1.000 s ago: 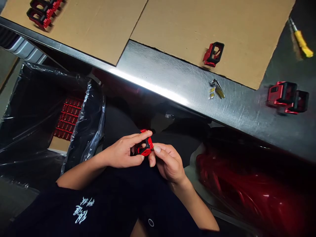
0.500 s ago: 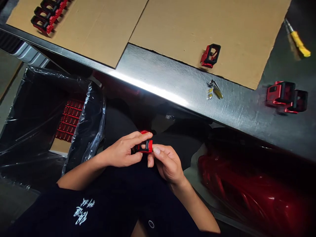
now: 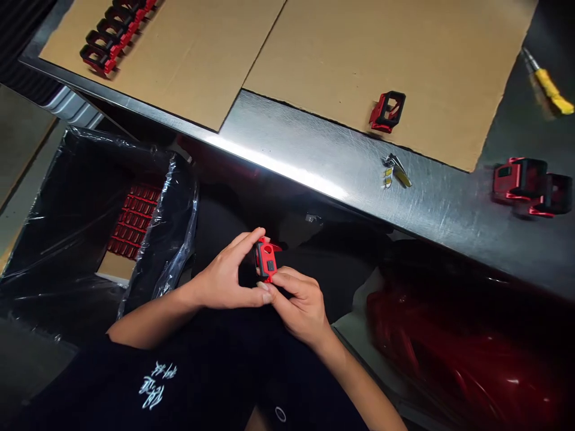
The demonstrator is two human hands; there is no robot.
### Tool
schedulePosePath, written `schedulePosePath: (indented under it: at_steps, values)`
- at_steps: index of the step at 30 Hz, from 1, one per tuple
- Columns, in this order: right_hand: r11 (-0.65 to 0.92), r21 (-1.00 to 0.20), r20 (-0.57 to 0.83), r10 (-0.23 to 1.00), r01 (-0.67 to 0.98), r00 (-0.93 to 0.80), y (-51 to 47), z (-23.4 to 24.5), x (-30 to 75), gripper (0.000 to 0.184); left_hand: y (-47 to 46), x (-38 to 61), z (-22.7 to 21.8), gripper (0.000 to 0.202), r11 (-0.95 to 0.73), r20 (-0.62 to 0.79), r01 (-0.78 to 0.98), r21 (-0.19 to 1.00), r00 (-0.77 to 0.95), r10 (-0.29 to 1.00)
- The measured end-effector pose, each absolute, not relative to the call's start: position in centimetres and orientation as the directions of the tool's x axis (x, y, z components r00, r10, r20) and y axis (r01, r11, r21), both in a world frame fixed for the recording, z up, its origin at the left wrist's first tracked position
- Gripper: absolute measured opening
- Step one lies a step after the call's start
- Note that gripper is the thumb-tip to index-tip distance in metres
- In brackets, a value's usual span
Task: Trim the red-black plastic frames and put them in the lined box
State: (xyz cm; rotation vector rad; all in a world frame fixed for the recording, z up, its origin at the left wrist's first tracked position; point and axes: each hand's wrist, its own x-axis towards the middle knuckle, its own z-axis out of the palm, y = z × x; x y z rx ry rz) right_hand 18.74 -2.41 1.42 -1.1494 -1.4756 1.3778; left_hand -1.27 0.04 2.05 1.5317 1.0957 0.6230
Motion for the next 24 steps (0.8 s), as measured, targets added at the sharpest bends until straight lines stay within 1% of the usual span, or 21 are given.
schedulePosePath:
  at_steps: [2, 4, 7, 12, 16, 22, 24]
  values:
    - [0.036, -0.995, 0.008, 0.961, 0.096, -0.278, -2.4, 1.2, 18.7, 0.014, 0.1, -1.1, 2.4, 0.104, -0.006, -0.161, 0.373, 0.928, 0.415, 0.895]
    - [0.056, -0.994, 0.028, 0.960, 0.091, -0.278, -2.3, 1.1, 18.7, 0.014, 0.1, -0.9, 2.6, 0.098, -0.058, -0.114, 0.392, 0.918, 0.401, 0.909]
    - [0.083, -0.992, 0.053, 0.960, 0.096, -0.276, -2.3, 0.9, 18.8, 0.015, 0.1, -0.7, 2.6, 0.093, -0.142, -0.023, 0.376, 0.916, 0.401, 0.916]
    - [0.097, -0.986, 0.054, 0.956, 0.136, -0.288, -2.2, 0.7, 18.9, 0.018, 0.2, -0.3, 2.4, 0.086, -0.217, 0.057, 0.338, 0.916, 0.426, 0.903]
    - [0.045, -0.993, 0.009, 0.954, 0.113, -0.299, -2.0, 0.7, 19.0, 0.019, 0.0, 0.1, 2.3, 0.084, -0.264, 0.111, 0.333, 0.905, 0.413, 0.904]
    - [-0.094, -0.995, -0.094, 0.914, 0.020, -0.394, -1.5, 0.8, 19.4, 0.028, -0.1, 0.3, 2.4, 0.078, -0.278, 0.118, 0.368, 0.887, 0.401, 0.908]
    - [-0.136, -0.991, -0.133, 0.920, 0.018, -0.368, -1.4, 0.8, 19.5, 0.028, -0.1, 0.3, 2.3, 0.078, -0.300, 0.134, 0.385, 0.873, 0.402, 0.906]
